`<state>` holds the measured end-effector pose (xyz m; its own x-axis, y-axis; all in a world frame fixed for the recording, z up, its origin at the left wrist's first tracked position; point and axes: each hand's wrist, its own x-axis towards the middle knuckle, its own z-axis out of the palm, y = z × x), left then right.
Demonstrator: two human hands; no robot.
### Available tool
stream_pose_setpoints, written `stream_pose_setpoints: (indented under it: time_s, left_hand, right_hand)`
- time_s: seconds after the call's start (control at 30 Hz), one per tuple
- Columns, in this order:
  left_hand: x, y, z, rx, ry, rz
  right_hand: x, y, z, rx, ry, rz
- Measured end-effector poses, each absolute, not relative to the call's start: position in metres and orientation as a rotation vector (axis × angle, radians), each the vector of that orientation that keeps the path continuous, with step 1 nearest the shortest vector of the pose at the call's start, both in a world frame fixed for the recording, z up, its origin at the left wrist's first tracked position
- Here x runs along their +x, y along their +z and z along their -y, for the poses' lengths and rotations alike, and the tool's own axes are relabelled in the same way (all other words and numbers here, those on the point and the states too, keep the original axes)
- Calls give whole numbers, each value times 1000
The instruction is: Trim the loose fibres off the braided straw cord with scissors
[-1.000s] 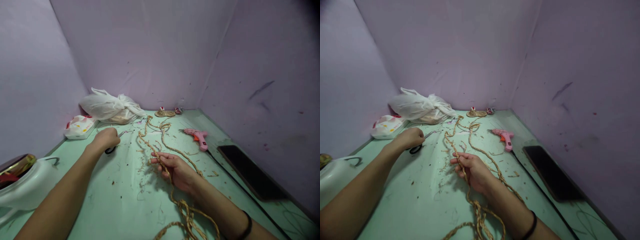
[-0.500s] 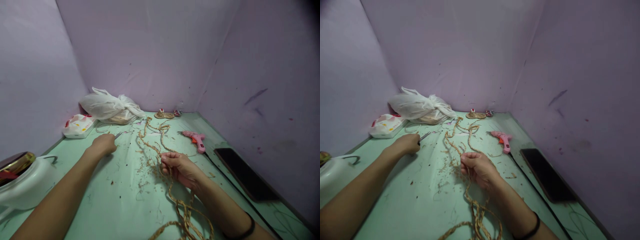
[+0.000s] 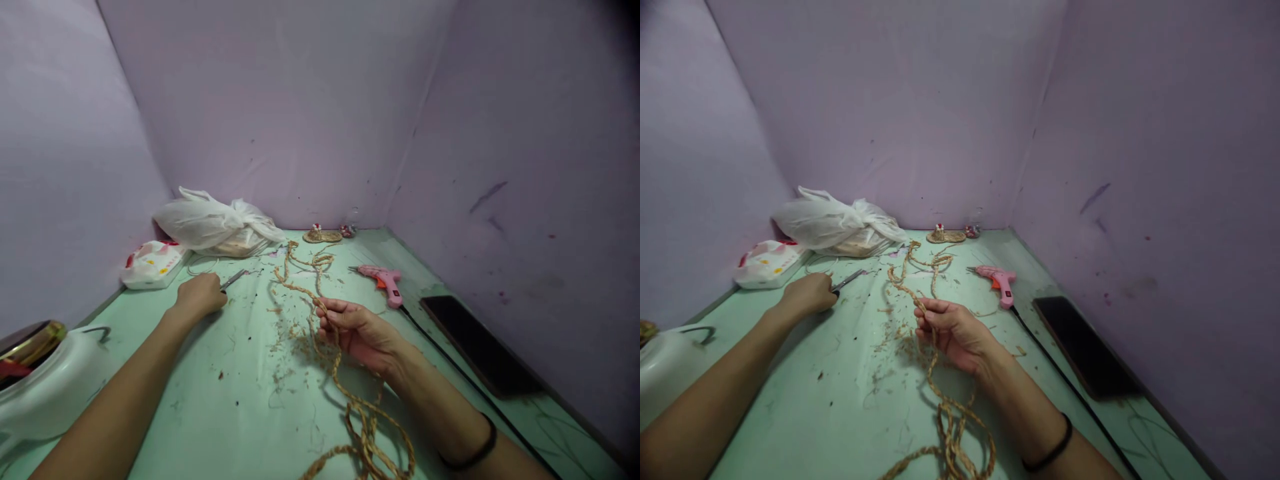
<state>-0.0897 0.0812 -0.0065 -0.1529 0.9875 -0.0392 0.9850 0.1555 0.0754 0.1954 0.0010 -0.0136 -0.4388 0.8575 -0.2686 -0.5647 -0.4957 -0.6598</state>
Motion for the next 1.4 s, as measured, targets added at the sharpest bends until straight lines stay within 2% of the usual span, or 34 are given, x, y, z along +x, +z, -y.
stream_pose_setpoints:
  time_s: [0.13,0.27,0.5,0.73,1.07,1.4]
  left_hand:
    - [-96,4,-85,1833,178,-2338]
    - [-93,20,-80,1720,389,-2147]
    - [-44,35,-54,1462,1050,-1600]
    - [5,25,-33,1514,888,-1440]
    - [1,11,-35,1768,833,-1402]
    - [15,14,-13,2378,572,-1530]
  right_hand:
    - [197,-13,-5,-761,2010,477]
    - [197,-13,-8,-796,1969,380]
    - [196,-12,-7,-849,2006,319]
    - [198,-7,-5,-734,2092,390]
    - [199,-7,-7,-695,2122,411]
    - [195,-14,-7,-891,1782,549]
